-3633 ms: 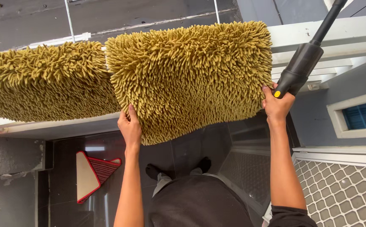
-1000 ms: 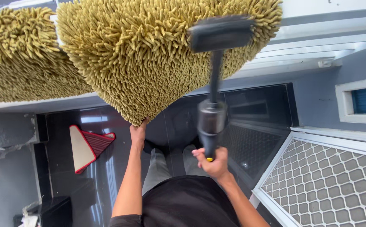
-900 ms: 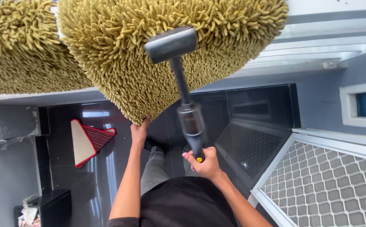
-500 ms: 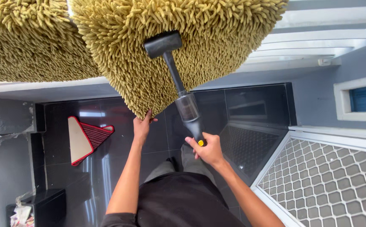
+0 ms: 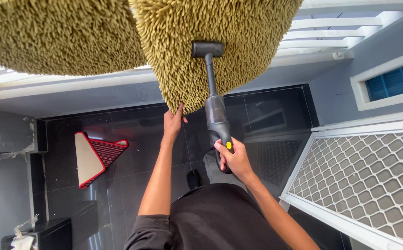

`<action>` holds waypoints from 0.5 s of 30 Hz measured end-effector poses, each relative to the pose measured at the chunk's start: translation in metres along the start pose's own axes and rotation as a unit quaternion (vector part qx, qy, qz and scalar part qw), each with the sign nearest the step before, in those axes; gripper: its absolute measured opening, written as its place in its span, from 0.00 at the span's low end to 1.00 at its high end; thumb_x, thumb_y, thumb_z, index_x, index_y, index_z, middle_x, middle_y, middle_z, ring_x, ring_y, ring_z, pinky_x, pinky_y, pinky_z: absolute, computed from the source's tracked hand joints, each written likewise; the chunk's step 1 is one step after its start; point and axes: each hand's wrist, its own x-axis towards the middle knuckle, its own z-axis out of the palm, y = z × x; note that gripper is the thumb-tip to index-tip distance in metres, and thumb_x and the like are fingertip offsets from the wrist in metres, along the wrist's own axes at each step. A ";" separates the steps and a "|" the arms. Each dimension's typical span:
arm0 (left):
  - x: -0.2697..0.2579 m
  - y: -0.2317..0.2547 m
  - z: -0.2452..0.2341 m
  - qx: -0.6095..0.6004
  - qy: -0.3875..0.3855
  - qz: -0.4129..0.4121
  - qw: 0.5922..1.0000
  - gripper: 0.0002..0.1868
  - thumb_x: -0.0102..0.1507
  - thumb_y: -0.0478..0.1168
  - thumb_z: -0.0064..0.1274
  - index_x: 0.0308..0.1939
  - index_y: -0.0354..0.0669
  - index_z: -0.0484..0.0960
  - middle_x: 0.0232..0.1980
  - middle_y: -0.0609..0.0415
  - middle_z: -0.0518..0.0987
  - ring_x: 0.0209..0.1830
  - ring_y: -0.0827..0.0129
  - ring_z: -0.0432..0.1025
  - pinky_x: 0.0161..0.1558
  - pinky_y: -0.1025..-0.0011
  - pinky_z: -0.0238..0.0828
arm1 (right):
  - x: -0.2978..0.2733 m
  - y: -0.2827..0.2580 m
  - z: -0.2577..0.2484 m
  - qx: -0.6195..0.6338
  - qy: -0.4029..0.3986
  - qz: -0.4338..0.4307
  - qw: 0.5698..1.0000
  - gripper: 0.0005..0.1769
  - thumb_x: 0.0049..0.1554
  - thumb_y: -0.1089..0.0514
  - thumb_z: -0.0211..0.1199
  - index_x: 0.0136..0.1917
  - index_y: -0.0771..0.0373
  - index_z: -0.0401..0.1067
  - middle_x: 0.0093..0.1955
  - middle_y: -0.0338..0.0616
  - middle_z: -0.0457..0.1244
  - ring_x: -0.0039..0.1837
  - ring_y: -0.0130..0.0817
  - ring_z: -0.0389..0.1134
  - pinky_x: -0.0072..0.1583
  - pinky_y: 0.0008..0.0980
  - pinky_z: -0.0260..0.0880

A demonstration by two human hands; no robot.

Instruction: The person vacuums two shaggy green rugs hanging over a balcony railing using a handheld vacuum cleaner.

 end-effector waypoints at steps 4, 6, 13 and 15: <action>-0.015 0.031 0.000 0.019 -0.017 0.009 1.000 0.20 0.70 0.51 0.51 0.38 0.34 0.80 0.31 0.59 0.78 0.20 0.77 0.69 0.22 0.74 0.67 | -0.027 -0.008 0.016 -0.018 0.006 0.009 1.000 0.08 0.59 0.59 0.62 0.50 0.63 0.68 0.27 0.32 0.60 0.24 0.21 0.58 0.28 0.25 0.60; -0.017 0.041 0.003 0.024 -0.029 0.014 0.999 0.21 0.70 0.52 0.51 0.37 0.33 0.80 0.29 0.59 0.76 0.19 0.76 0.68 0.22 0.74 0.66 | -0.041 -0.011 0.019 -0.052 0.055 0.008 0.997 0.09 0.58 0.59 0.64 0.46 0.65 0.68 0.25 0.34 0.57 0.22 0.21 0.54 0.26 0.27 0.54; -0.024 0.054 0.005 0.049 -0.036 0.021 0.998 0.23 0.70 0.53 0.52 0.35 0.34 0.78 0.27 0.59 0.73 0.17 0.75 0.69 0.21 0.74 0.64 | -0.075 -0.019 0.031 -0.163 0.156 -0.021 0.974 0.12 0.55 0.57 0.67 0.40 0.66 0.69 0.24 0.38 0.61 0.20 0.23 0.57 0.25 0.27 0.55; -0.026 0.058 0.007 0.033 -0.039 0.028 0.998 0.22 0.69 0.54 0.51 0.36 0.35 0.79 0.27 0.60 0.74 0.17 0.76 0.68 0.20 0.74 0.64 | -0.083 -0.021 0.033 -0.152 0.160 -0.017 0.975 0.10 0.56 0.57 0.67 0.42 0.66 0.72 0.23 0.39 0.60 0.20 0.24 0.58 0.25 0.28 0.56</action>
